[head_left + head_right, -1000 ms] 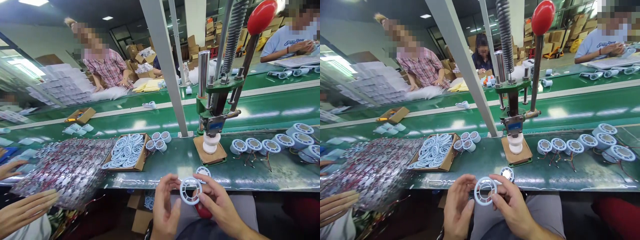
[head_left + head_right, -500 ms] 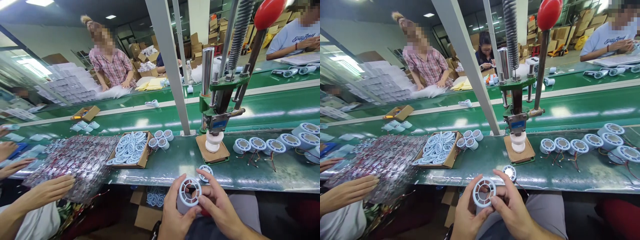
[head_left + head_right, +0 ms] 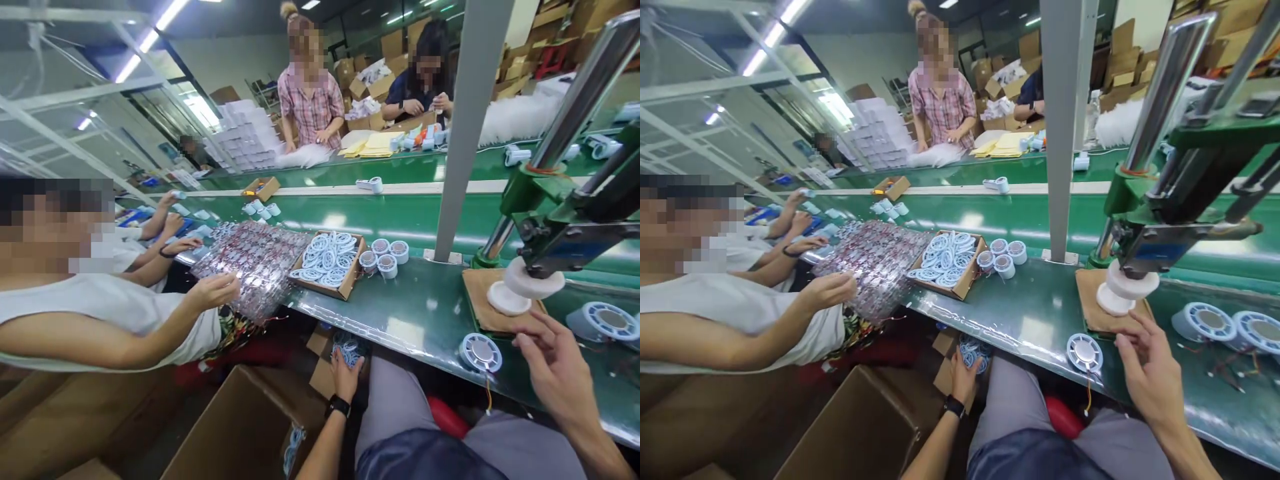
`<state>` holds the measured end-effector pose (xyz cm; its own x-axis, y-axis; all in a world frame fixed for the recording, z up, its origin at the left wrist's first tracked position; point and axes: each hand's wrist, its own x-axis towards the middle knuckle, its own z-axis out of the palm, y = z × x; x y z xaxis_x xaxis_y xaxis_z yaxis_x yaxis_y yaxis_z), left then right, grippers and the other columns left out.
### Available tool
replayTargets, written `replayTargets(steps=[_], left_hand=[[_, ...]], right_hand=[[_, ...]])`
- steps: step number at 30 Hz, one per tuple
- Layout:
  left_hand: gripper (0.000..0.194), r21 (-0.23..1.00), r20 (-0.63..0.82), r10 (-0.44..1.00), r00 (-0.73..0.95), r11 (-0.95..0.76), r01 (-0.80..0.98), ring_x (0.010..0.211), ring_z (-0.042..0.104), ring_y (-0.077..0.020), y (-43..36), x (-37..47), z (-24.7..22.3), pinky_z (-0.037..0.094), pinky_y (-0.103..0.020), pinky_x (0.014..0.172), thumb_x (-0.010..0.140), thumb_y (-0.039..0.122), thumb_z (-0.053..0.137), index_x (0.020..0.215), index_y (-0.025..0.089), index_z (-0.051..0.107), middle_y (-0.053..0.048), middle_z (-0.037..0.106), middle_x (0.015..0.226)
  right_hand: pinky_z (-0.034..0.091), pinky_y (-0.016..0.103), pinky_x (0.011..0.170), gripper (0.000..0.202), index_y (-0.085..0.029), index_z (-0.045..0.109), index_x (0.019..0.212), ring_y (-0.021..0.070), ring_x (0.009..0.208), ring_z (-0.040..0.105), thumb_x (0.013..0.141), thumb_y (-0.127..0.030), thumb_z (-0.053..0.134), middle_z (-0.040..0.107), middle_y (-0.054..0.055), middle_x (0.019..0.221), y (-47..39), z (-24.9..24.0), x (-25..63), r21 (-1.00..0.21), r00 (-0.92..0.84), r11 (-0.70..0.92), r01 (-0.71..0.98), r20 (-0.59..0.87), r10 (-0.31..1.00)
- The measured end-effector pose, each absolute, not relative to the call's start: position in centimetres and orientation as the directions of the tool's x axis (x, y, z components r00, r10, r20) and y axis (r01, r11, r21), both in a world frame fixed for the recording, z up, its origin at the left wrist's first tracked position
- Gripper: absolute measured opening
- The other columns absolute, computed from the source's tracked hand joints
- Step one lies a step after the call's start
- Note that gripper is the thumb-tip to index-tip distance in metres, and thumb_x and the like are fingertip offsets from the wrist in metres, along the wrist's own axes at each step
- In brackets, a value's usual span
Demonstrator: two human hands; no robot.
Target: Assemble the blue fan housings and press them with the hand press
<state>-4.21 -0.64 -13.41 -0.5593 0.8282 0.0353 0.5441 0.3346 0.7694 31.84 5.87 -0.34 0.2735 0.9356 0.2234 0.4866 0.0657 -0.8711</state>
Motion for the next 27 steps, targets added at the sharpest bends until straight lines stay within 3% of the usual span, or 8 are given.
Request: replayTargets(steps=[3, 7, 11, 15, 19, 24, 27], left_hand=[[0.061, 0.748, 0.22, 0.78, -0.586, 0.251, 0.615, 0.114, 0.059, -0.0404, 0.2, -5.4, -11.8, 0.047, -0.059, 0.096, 0.085, 0.059, 0.048, 0.121, 0.01, 0.058, -0.024, 0.061, 0.114], [0.043, 0.672, 0.45, 0.765, -0.461, 0.05, 0.739, 0.103, 0.063, -0.0302, 2.7, -8.1, -4.5, 0.049, -0.051, 0.097, 0.094, 0.051, 0.037, 0.097, 0.018, 0.064, -0.016, 0.066, 0.101], [0.028, 0.574, 0.467, 0.819, -0.334, 0.007, 0.819, 0.11, 0.061, -0.0299, 10.8, -12.1, 3.1, 0.044, -0.048, 0.103, 0.091, 0.042, 0.052, 0.095, 0.018, 0.067, -0.014, 0.07, 0.103], [0.023, 0.524, 0.362, 0.89, -0.277, 0.051, 0.85, 0.104, 0.064, -0.0313, 18.4, -13.0, 6.0, 0.047, -0.046, 0.098, 0.078, 0.04, 0.072, 0.079, 0.019, 0.066, -0.012, 0.071, 0.09], [0.022, 0.523, 0.304, 0.91, -0.283, 0.088, 0.848, 0.096, 0.065, -0.0232, 20.4, -12.8, 7.0, 0.048, -0.047, 0.095, 0.084, 0.035, 0.07, 0.076, 0.016, 0.062, -0.006, 0.07, 0.09], [0.013, 0.601, 0.347, 0.889, -0.3, 0.035, 0.798, 0.11, 0.064, -0.0283, 17.0, -11.6, 8.4, 0.055, -0.043, 0.089, 0.083, 0.029, 0.057, 0.075, 0.019, 0.055, -0.018, 0.067, 0.118], [0.011, 0.64, 0.36, 0.916, -0.18, -0.102, 0.762, 0.116, 0.064, -0.0271, 12.5, -6.9, 8.3, 0.055, -0.04, 0.092, 0.082, 0.027, 0.059, 0.078, 0.02, 0.052, -0.017, 0.063, 0.131]], right_hand=[[0.057, 0.039, 0.076, 0.044, -0.021, 0.056, 0.122, 0.0234, 0.079, 0.069, 0.092, -0.052, 0.049, 0.072, 0.009, 0.097, 6.0, -1.9, 30.4, -0.773, 0.146, 0.184, 0.607, 0.336, 0.93], [0.055, 0.041, 0.088, 0.039, -0.02, 0.058, 0.123, 0.0272, 0.102, 0.067, 0.097, -0.045, 0.045, 0.068, 0.012, 0.114, 5.6, -3.7, 29.1, -0.586, -0.064, 0.402, 0.704, 0.511, 0.857], [0.053, 0.043, 0.092, 0.039, -0.021, 0.054, 0.13, 0.0284, 0.111, 0.063, 0.098, -0.04, 0.044, 0.062, 0.013, 0.122, 5.5, -3.8, 28.3, -0.488, -0.189, 0.494, 0.719, 0.547, 0.816], [0.054, 0.041, 0.092, 0.037, -0.022, 0.052, 0.132, 0.0269, 0.112, 0.063, 0.1, -0.038, 0.042, 0.06, 0.012, 0.125, 5.1, -3.5, 28.3, -0.49, -0.205, 0.499, 0.714, 0.536, 0.819], [0.054, 0.04, 0.091, 0.037, -0.022, 0.051, 0.133, 0.0266, 0.114, 0.063, 0.1, -0.036, 0.041, 0.06, 0.012, 0.127, 4.0, -3.7, 29.7, -0.532, -0.144, 0.467, 0.707, 0.538, 0.831], [0.053, 0.038, 0.089, 0.034, -0.021, 0.056, 0.127, 0.0255, 0.106, 0.064, 0.097, -0.035, 0.048, 0.064, 0.012, 0.12, 2.5, -2.9, 31.3, -0.613, 0.012, 0.437, 0.658, 0.589, 0.808], [0.053, 0.034, 0.09, 0.026, -0.024, 0.061, 0.119, 0.023, 0.102, 0.066, 0.094, -0.03, 0.057, 0.067, 0.009, 0.112, 1.7, -0.9, 30.0, -0.727, 0.068, 0.457, 0.512, 0.565, 0.823]])
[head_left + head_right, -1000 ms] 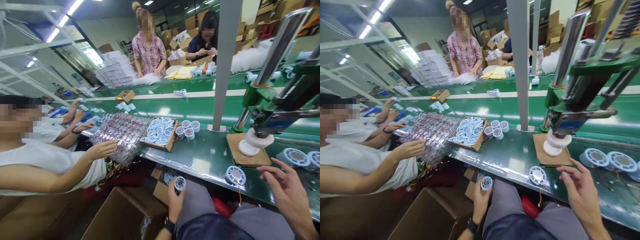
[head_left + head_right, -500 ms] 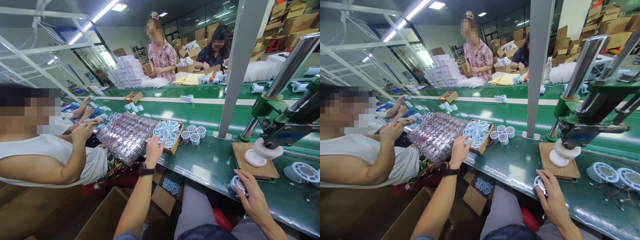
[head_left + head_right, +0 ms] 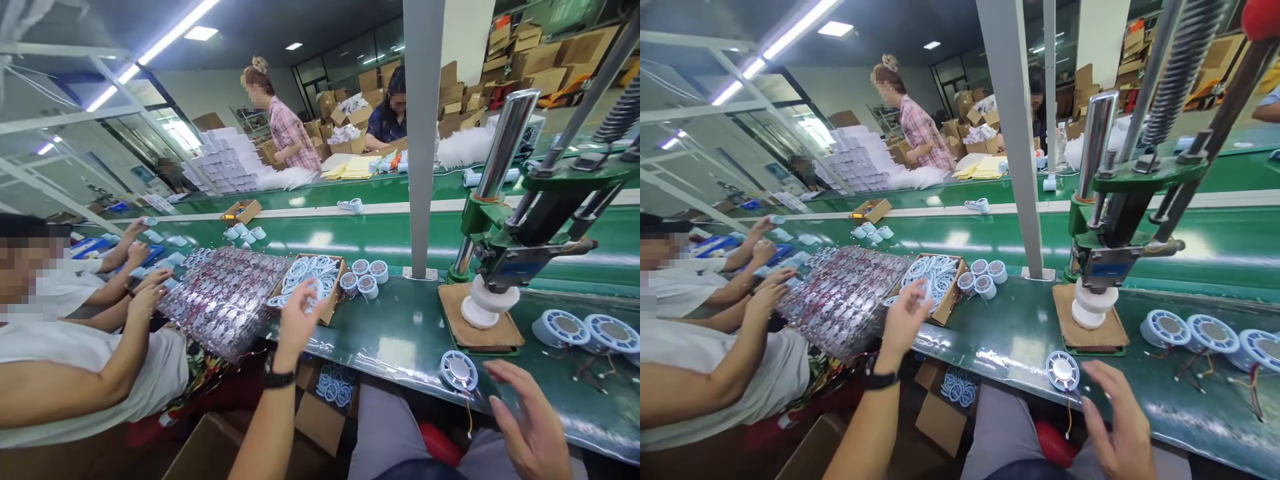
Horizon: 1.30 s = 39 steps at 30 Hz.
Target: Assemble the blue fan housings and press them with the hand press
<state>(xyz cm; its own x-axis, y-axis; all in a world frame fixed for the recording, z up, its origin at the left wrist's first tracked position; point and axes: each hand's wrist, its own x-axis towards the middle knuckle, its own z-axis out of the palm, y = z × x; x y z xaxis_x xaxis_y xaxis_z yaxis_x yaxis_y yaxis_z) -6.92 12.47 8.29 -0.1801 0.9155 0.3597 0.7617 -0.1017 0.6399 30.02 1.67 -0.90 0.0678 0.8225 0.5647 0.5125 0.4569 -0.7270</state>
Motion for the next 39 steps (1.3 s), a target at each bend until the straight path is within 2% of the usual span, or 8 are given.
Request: replayTargets(steps=[2, 4, 6, 9, 14, 21, 35, 39], left_hand=[[0.014, 0.663, 0.367, 0.928, 0.068, -0.312, 0.68, 0.121, 0.063, -0.0278, 9.0, -2.7, 7.7, 0.053, -0.04, 0.097, 0.078, 0.022, 0.066, 0.078, 0.021, 0.052, -0.015, 0.065, 0.131], [0.021, 0.664, 0.423, 0.876, 0.231, -0.473, 0.579, 0.118, 0.065, -0.0264, 5.9, 1.1, 7.1, 0.053, -0.039, 0.098, 0.077, 0.016, 0.07, 0.091, 0.022, 0.055, -0.014, 0.066, 0.13], [0.043, 0.657, 0.475, 0.825, 0.306, -0.563, 0.5, 0.118, 0.065, -0.0258, 3.7, 3.7, 6.6, 0.053, -0.039, 0.099, 0.078, 0.015, 0.073, 0.117, 0.022, 0.054, -0.014, 0.067, 0.13], [0.07, 0.72, 0.476, 0.833, 0.282, -0.553, 0.419, 0.121, 0.064, -0.0263, 2.2, 5.6, 6.1, 0.054, -0.038, 0.099, 0.082, 0.02, 0.074, 0.143, 0.026, 0.041, -0.013, 0.066, 0.131], [0.087, 0.931, 0.318, 0.935, 0.158, -0.34, 0.134, 0.111, 0.069, -0.0257, 1.9, 6.6, 6.1, 0.058, -0.034, 0.092, 0.076, 0.041, 0.082, 0.148, 0.03, 0.035, -0.012, 0.066, 0.131], [0.102, 0.98, 0.195, 0.973, 0.123, -0.19, -0.052, 0.103, 0.072, -0.0236, 1.7, 7.4, 6.2, 0.058, -0.031, 0.088, 0.061, 0.041, 0.091, 0.147, 0.032, 0.036, -0.011, 0.068, 0.128], [0.106, 0.974, 0.225, 0.969, 0.105, -0.221, -0.044, 0.099, 0.072, -0.0252, 1.2, 6.8, 5.0, 0.058, -0.037, 0.091, 0.059, 0.047, 0.09, 0.148, 0.031, 0.036, -0.013, 0.069, 0.127], [0.104, 0.958, 0.284, 0.951, 0.121, -0.286, 0.003, 0.099, 0.073, -0.0261, 1.3, 6.6, 4.9, 0.058, -0.039, 0.092, 0.062, 0.048, 0.088, 0.148, 0.029, 0.035, -0.015, 0.07, 0.125]], right_hand=[[0.056, 0.029, 0.081, 0.024, -0.026, 0.062, 0.118, 0.0191, 0.092, 0.069, 0.095, -0.029, 0.056, 0.068, 0.008, 0.107, 1.2, 1.0, 27.9, -0.878, 0.018, 0.392, 0.274, 0.413, 0.911], [0.056, 0.026, 0.068, 0.028, -0.026, 0.058, 0.122, 0.0162, 0.079, 0.069, 0.097, -0.036, 0.056, 0.069, 0.008, 0.104, 1.1, 2.7, 25.3, -0.979, -0.086, 0.201, -0.047, 0.204, 0.975], [0.052, 0.023, 0.058, 0.039, -0.025, 0.055, 0.126, 0.0142, 0.07, 0.066, 0.093, -0.047, 0.06, 0.069, 0.008, 0.1, 1.4, 4.0, 23.3, -0.949, -0.175, -0.005, -0.315, 0.053, 0.983], [0.046, 0.019, 0.054, 0.052, -0.022, 0.056, 0.121, 0.011, 0.063, 0.062, 0.083, -0.053, 0.072, 0.069, 0.005, 0.086, 1.7, 5.1, 22.2, -0.863, -0.257, -0.177, -0.473, -0.057, 0.965], [0.038, 0.017, 0.05, 0.055, -0.016, 0.063, 0.112, 0.0059, 0.048, 0.053, 0.075, -0.053, 0.08, 0.062, -0.003, 0.061, 1.5, 5.5, 23.1, -0.82, -0.286, -0.281, -0.499, -0.15, 0.947], [0.04, 0.02, 0.052, 0.045, -0.015, 0.068, 0.114, 0.0097, 0.05, 0.06, 0.086, -0.05, 0.07, 0.066, 0.0, 0.061, 0.9, 5.3, 23.6, -0.823, -0.249, -0.214, -0.526, -0.091, 0.964], [0.048, 0.027, 0.057, 0.048, -0.018, 0.067, 0.117, 0.0165, 0.057, 0.064, 0.091, -0.057, 0.058, 0.069, 0.003, 0.063, 0.7, 6.3, 24.0, -0.898, -0.261, -0.174, -0.405, -0.069, 0.963], [0.052, 0.029, 0.059, 0.042, -0.02, 0.066, 0.119, 0.0174, 0.06, 0.065, 0.098, -0.051, 0.048, 0.07, 0.003, 0.066, 0.4, 6.2, 24.2, -0.96, -0.26, -0.091, -0.264, -0.02, 0.965]])
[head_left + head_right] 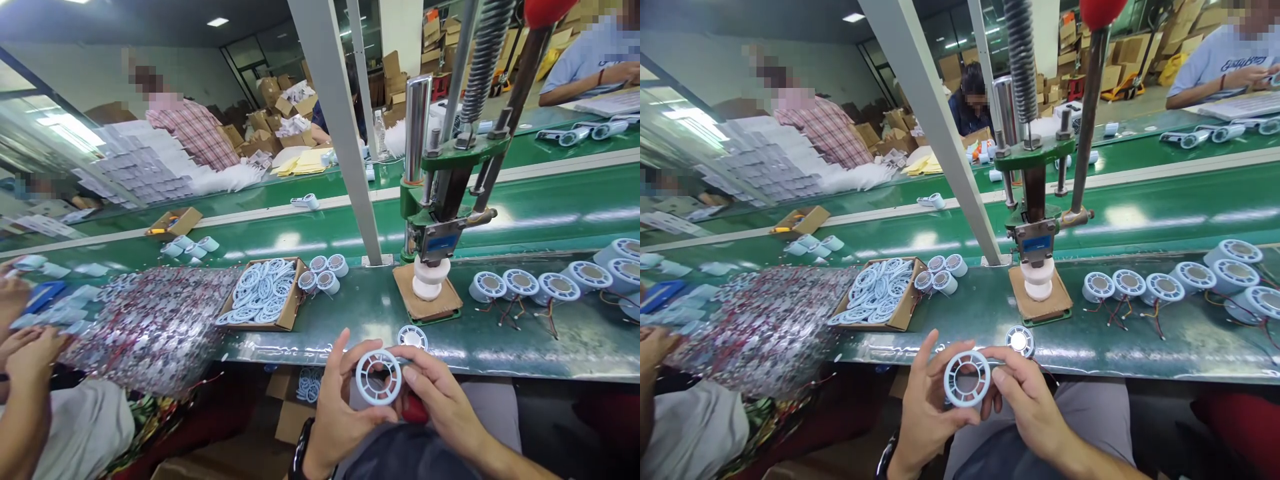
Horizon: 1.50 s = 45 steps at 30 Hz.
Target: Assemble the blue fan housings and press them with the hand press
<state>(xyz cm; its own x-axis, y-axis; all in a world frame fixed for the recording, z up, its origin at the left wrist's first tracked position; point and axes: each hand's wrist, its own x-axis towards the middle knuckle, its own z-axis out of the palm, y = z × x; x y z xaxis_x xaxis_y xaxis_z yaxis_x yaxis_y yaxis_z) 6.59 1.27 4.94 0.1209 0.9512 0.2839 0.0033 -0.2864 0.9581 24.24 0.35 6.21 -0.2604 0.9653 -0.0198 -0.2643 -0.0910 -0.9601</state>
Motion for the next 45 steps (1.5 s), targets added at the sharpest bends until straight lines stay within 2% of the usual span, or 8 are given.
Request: replayTargets(steps=[3, 5, 9, 16, 25, 34, 40, 45], left_hand=[[0.102, 0.952, 0.299, 0.943, 0.146, -0.306, 0.026, 0.1, 0.073, -0.0249, 1.1, 6.5, 5.2, 0.058, -0.037, 0.091, 0.063, 0.046, 0.088, 0.148, 0.03, 0.035, -0.014, 0.07, 0.125], [0.101, 0.952, 0.301, 0.942, 0.148, -0.306, 0.013, 0.098, 0.073, -0.0232, 1.0, 6.5, 5.2, 0.059, -0.035, 0.09, 0.063, 0.043, 0.089, 0.148, 0.032, 0.035, -0.013, 0.07, 0.125], [0.103, 0.962, 0.272, 0.953, 0.136, -0.271, -0.026, 0.097, 0.072, -0.0218, 1.3, 6.5, 4.7, 0.058, -0.034, 0.09, 0.063, 0.041, 0.09, 0.148, 0.032, 0.034, -0.012, 0.069, 0.127], [0.105, 0.972, 0.219, 0.957, 0.192, -0.231, 0.039, 0.107, 0.07, -0.027, 2.7, 7.7, 2.7, 0.055, -0.042, 0.097, 0.063, 0.05, 0.087, 0.149, 0.027, 0.032, -0.016, 0.069, 0.127], [0.102, 0.864, 0.477, 0.851, 0.219, -0.5, 0.061, 0.109, 0.071, -0.0277, 1.0, 7.6, 7.1, 0.058, -0.042, 0.096, 0.07, 0.051, 0.08, 0.153, 0.037, 0.022, -0.01, 0.074, 0.118], [0.098, 0.878, 0.445, 0.869, 0.219, -0.471, 0.085, 0.103, 0.072, -0.0276, 0.8, 7.4, 8.2, 0.061, -0.044, 0.09, 0.072, 0.059, 0.073, 0.153, 0.044, 0.019, -0.007, 0.073, 0.119], [0.107, 0.882, 0.406, 0.875, 0.264, -0.451, 0.138, 0.109, 0.069, -0.0288, 2.7, 7.9, 4.7, 0.054, -0.047, 0.097, 0.069, 0.061, 0.076, 0.154, 0.032, 0.019, -0.012, 0.071, 0.122], [0.075, 0.822, 0.277, 0.88, 0.385, -0.425, 0.379, 0.119, 0.06, -0.0327, 6.0, 10.3, -0.8, 0.048, -0.054, 0.103, 0.083, 0.052, 0.07, 0.145, 0.018, 0.044, -0.017, 0.066, 0.128]], right_hand=[[0.056, 0.033, 0.075, 0.032, -0.022, 0.065, 0.121, 0.0201, 0.079, 0.07, 0.1, -0.035, 0.045, 0.075, 0.008, 0.088, 0.8, 4.9, 25.3, -0.982, -0.122, 0.182, 0.056, 0.175, 0.977], [0.054, 0.041, 0.091, 0.032, -0.022, 0.063, 0.124, 0.0256, 0.102, 0.068, 0.094, -0.027, 0.053, 0.071, 0.012, 0.112, 1.6, 3.2, 26.4, -0.867, -0.035, 0.37, 0.333, 0.38, 0.924], [0.051, 0.051, 0.099, 0.054, -0.021, 0.055, 0.136, 0.0336, 0.122, 0.057, 0.082, -0.022, 0.064, 0.058, 0.017, 0.134, 3.4, -0.4, 27.8, -0.676, -0.123, 0.426, 0.601, 0.448, 0.885], [0.055, 0.047, 0.097, 0.064, -0.021, 0.042, 0.144, 0.0295, 0.114, 0.063, 0.084, -0.018, 0.062, 0.065, 0.015, 0.125, 3.5, -3.1, 27.2, -0.68, -0.131, 0.403, 0.612, 0.416, 0.9], [0.054, 0.049, 0.1, 0.066, -0.022, 0.04, 0.145, 0.0307, 0.117, 0.062, 0.085, -0.024, 0.068, 0.064, 0.014, 0.127, 3.4, -3.7, 27.3, -0.723, -0.1, 0.367, 0.585, 0.384, 0.918], [0.054, 0.048, 0.099, 0.064, -0.022, 0.043, 0.142, 0.0301, 0.117, 0.063, 0.084, -0.024, 0.069, 0.065, 0.014, 0.125, 3.5, -4.2, 27.4, -0.755, -0.08, 0.357, 0.551, 0.378, 0.922], [0.054, 0.046, 0.099, 0.069, -0.022, 0.042, 0.145, 0.0288, 0.116, 0.064, 0.081, -0.023, 0.069, 0.066, 0.013, 0.126, 3.4, -4.0, 27.2, -0.769, -0.061, 0.328, 0.548, 0.354, 0.933], [0.054, 0.046, 0.101, 0.074, -0.02, 0.042, 0.146, 0.0289, 0.118, 0.064, 0.075, -0.015, 0.063, 0.065, 0.013, 0.131, 3.2, -4.5, 27.0, -0.763, -0.022, 0.303, 0.571, 0.355, 0.934]])
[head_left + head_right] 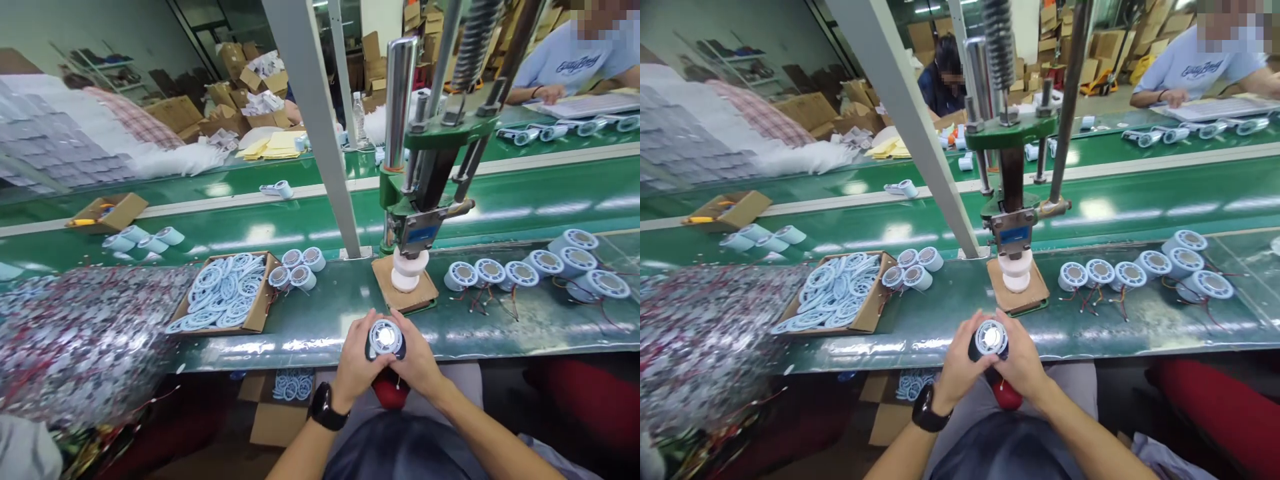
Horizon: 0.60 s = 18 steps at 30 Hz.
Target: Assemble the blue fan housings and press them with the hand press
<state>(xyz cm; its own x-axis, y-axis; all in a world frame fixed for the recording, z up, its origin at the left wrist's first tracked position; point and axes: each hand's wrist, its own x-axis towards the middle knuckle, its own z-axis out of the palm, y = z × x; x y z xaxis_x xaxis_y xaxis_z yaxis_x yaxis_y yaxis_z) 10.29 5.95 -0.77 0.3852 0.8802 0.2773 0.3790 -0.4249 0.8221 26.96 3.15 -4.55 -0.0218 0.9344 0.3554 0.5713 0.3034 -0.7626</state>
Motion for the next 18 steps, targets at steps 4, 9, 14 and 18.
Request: replayTargets(steps=[4, 9, 14, 18], left_hand=[[0.056, 0.702, 0.342, 0.798, 0.497, -0.568, 0.429, 0.12, 0.058, -0.0327, 6.4, 10.8, -1.2, 0.049, -0.054, 0.103, 0.085, 0.029, 0.065, 0.139, 0.015, 0.054, -0.018, 0.064, 0.132], [0.064, 0.623, 0.286, 0.705, 0.649, -0.651, 0.433, 0.123, 0.058, -0.0324, 7.0, 10.6, 1.1, 0.048, -0.054, 0.105, 0.077, 0.015, 0.065, 0.14, 0.014, 0.052, -0.018, 0.063, 0.135], [0.069, 0.685, 0.214, 0.663, 0.718, -0.625, 0.373, 0.125, 0.058, -0.0299, 8.6, 10.5, 2.2, 0.047, -0.05, 0.108, 0.071, 0.011, 0.062, 0.139, 0.016, 0.053, -0.014, 0.063, 0.137], [0.072, 0.732, 0.157, 0.704, 0.692, -0.554, 0.397, 0.128, 0.055, -0.031, 8.4, 10.5, 1.7, 0.044, -0.053, 0.11, 0.069, 0.01, 0.06, 0.14, 0.015, 0.051, -0.016, 0.06, 0.139]], right_hand=[[0.053, 0.044, 0.104, 0.077, -0.019, 0.041, 0.146, 0.0276, 0.119, 0.063, 0.072, -0.01, 0.057, 0.066, 0.013, 0.13, 3.1, -4.8, 26.9, -0.765, -0.005, 0.305, 0.566, 0.367, 0.93], [0.054, 0.046, 0.103, 0.075, -0.016, 0.04, 0.146, 0.029, 0.118, 0.064, 0.074, -0.013, 0.06, 0.066, 0.015, 0.129, 3.1, -4.8, 26.8, -0.77, 0.01, 0.312, 0.557, 0.382, 0.924], [0.055, 0.044, 0.101, 0.083, -0.017, 0.036, 0.15, 0.0287, 0.117, 0.065, 0.071, -0.01, 0.061, 0.065, 0.015, 0.129, 3.1, -4.6, 26.6, -0.766, 0.02, 0.314, 0.561, 0.392, 0.92], [0.055, 0.044, 0.101, 0.084, -0.016, 0.036, 0.15, 0.0292, 0.119, 0.064, 0.07, -0.011, 0.063, 0.064, 0.015, 0.132, 3.2, -4.5, 26.7, -0.765, 0.02, 0.314, 0.562, 0.392, 0.92]])
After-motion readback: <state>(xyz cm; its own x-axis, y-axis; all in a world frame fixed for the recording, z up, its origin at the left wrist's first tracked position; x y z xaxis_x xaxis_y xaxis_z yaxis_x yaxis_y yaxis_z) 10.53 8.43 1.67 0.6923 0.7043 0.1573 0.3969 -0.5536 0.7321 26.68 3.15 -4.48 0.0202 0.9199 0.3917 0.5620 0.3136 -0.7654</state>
